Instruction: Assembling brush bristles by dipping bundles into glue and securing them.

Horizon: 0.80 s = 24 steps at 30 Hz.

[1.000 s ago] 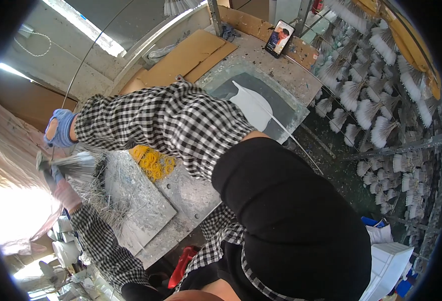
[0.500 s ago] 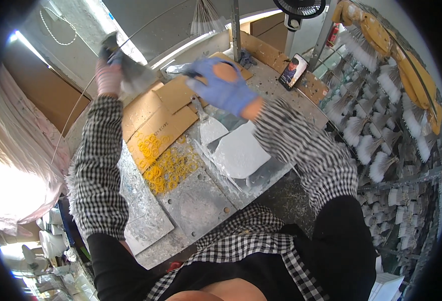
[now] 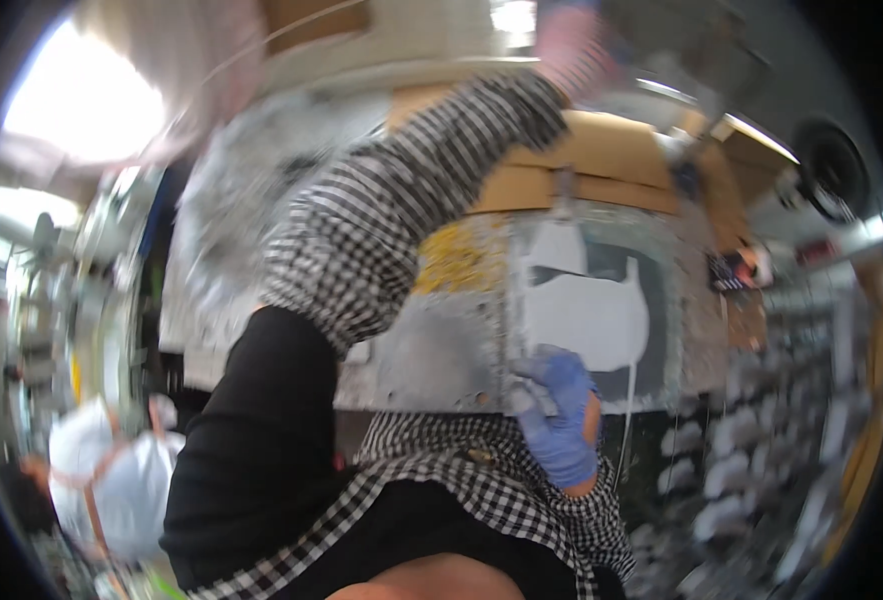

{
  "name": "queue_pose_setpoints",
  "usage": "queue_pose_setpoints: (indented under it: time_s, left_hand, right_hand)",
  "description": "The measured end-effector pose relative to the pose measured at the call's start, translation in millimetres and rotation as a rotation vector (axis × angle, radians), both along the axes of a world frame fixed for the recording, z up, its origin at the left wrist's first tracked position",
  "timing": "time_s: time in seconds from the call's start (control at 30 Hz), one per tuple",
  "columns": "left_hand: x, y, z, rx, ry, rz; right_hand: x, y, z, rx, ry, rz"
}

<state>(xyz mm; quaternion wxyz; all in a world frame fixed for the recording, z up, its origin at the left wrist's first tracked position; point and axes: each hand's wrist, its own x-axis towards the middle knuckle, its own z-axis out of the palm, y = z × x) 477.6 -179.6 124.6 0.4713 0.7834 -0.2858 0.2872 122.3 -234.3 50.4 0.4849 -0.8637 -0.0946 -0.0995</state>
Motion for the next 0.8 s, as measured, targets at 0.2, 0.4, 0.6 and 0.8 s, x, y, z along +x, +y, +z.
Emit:
queue_pose_setpoints:
  time_s: [0.2,0.4,0.6,0.8]
  left_hand:
    - [-211,104,-113,0.128,0.461,-0.315]
    - [-301,275,-142,0.324,0.464,0.222]
    - [-263,414,-150,0.894,0.567,0.811]
    - [-196,478,-174,1.108,0.469,0.864]
  right_hand:
    - [27,-6,-8,0.138,0.191,-0.001]
    - [56,19,-14,0.038,0.157,0.234]
    - [92,109,-33,-0.034,0.198,0.535]
    - [182,250,-93,-0.517,-0.523,0.816]
